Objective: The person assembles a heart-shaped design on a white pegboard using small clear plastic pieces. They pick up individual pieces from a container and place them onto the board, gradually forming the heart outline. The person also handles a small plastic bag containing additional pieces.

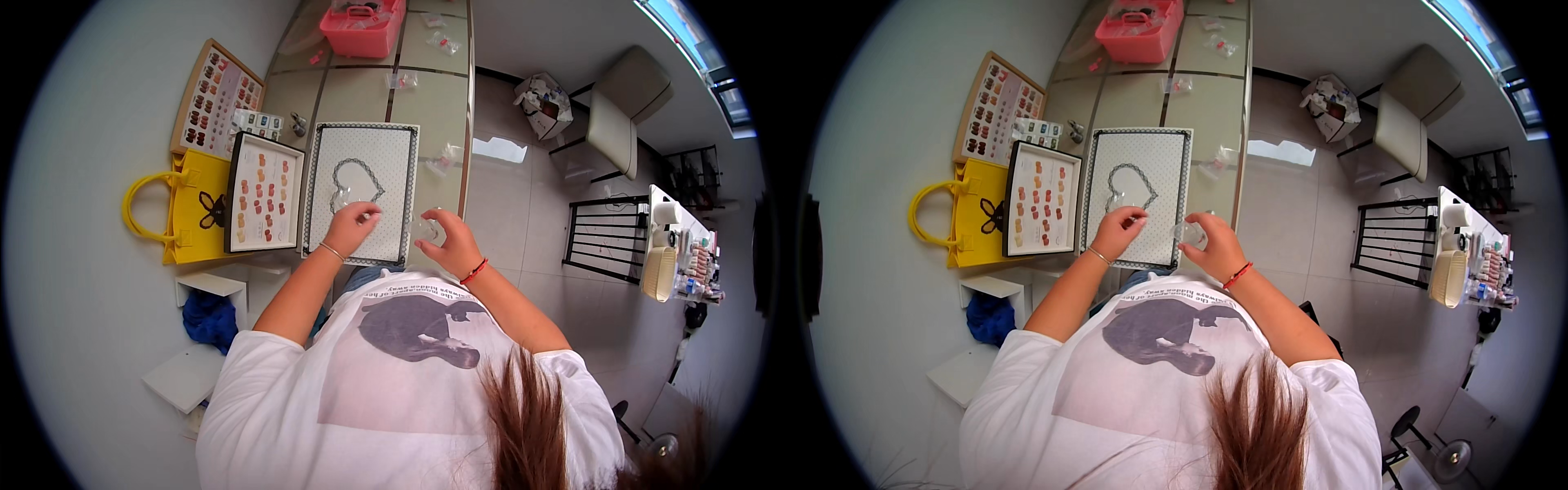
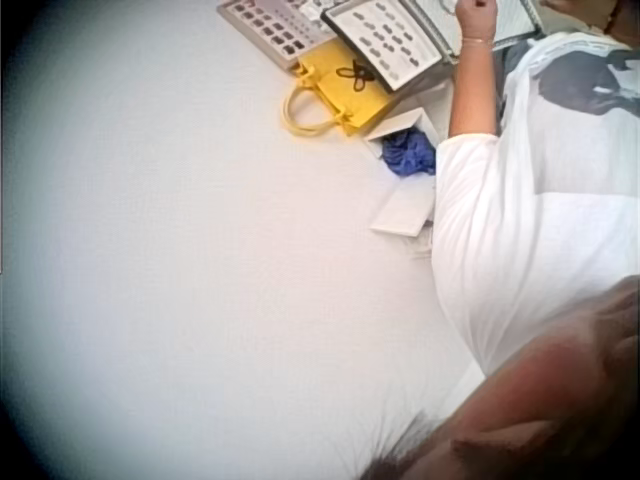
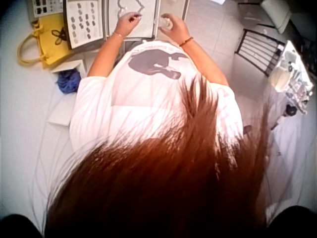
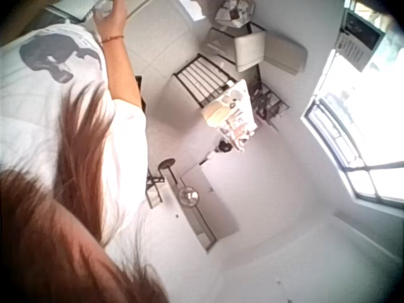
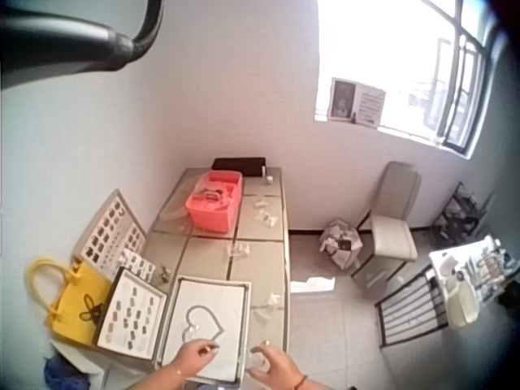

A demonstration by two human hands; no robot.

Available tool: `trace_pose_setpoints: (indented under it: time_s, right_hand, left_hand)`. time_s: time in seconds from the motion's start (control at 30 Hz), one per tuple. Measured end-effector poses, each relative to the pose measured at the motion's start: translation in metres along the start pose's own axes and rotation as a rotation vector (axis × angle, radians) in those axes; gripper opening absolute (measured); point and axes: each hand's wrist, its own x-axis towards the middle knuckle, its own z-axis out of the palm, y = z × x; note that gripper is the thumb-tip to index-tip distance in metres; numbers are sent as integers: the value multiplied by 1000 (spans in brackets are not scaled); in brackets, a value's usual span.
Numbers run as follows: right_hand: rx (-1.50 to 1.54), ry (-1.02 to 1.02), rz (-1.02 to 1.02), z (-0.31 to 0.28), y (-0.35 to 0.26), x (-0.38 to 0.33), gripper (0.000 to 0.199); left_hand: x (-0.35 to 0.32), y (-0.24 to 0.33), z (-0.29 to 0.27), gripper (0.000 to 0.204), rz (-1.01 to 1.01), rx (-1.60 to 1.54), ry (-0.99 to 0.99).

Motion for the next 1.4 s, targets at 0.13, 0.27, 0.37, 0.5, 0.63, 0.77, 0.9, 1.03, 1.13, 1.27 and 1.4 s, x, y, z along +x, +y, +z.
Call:
trace_pose_setpoints:
  time_s: [0.13, 0.27, 0.37, 0.5, 0.63, 0.77, 0.9, 1.03, 1.13, 1.27, 1.4]
  right_hand:
    - [9, 3, 0, 2, 0, -1, 48]
    - [3, -5, 8, 3, -1, 0, 47]
    - [-18, -10, 0, 2, -5, 1, 46]
    - [-16, 10, -3, 3, -1, -2, 46]
    - [-4, 8, 5, 3, -3, -2, 46]
    - [-7, -18, 61, 1, -6, -3, 46]
    - [-8, -22, 74, 0, -5, -4, 47]
    - [-19, -4, 36, 3, -2, -6, 47]
    - [-28, -7, 46, 1, -5, -5, 46]
    - [-15, -11, 42, 1, -6, -4, 46]
    - [-5, -21, 45, 5, -3, -5, 47]
  left_hand:
    - [-8, 84, 0, 22, 131, 21, -201]
    - [-4, 86, 1, 22, 103, 17, -269]
    - [-1, 40, 5, 21, 27, -106, -68]
    - [7, -48, -12, 24, -116, 294, 171]
    - [-2, -117, -28, 29, -175, 571, 224]
    - [-5, -118, -23, 24, -161, 612, 206]
    - [0, -109, -21, 14, -264, 648, 46]
    - [-1, -107, -19, 9, -267, 660, 75]
    - [2, -102, -16, 9, -283, 547, 161]
    - [4, -71, -8, 12, -95, 163, 129]
    - [-3, 16, 5, 13, -65, -126, -73]
